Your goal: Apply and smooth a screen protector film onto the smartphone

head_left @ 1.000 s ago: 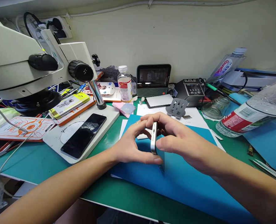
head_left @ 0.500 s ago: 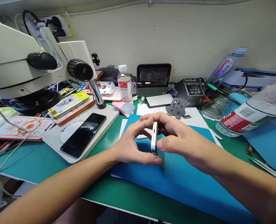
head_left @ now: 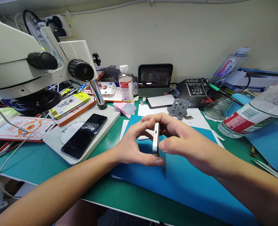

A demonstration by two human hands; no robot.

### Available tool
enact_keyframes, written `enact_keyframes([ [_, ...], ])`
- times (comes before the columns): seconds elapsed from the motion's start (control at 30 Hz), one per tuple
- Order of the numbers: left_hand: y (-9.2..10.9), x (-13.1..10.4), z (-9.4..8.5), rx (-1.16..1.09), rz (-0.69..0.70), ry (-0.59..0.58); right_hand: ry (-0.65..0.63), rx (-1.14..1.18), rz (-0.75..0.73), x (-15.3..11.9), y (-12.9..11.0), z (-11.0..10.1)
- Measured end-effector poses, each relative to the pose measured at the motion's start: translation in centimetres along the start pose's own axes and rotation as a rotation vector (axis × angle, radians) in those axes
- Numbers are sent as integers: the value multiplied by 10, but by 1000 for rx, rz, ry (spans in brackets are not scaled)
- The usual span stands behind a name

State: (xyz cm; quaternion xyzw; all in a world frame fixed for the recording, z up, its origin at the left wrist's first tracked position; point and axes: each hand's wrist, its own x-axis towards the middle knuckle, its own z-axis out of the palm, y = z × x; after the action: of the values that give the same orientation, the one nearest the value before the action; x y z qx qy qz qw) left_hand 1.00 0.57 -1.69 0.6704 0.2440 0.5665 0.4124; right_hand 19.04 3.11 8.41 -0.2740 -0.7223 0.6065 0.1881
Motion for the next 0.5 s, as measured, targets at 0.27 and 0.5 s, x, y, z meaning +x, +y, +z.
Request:
enact_keyframes([
  [0.27,4,1,0,10,-54,16,5,-3,2,1,2,1],
  [0.5,6,3,-2,27,-22,5,-11,53,12,2,1,1],
])
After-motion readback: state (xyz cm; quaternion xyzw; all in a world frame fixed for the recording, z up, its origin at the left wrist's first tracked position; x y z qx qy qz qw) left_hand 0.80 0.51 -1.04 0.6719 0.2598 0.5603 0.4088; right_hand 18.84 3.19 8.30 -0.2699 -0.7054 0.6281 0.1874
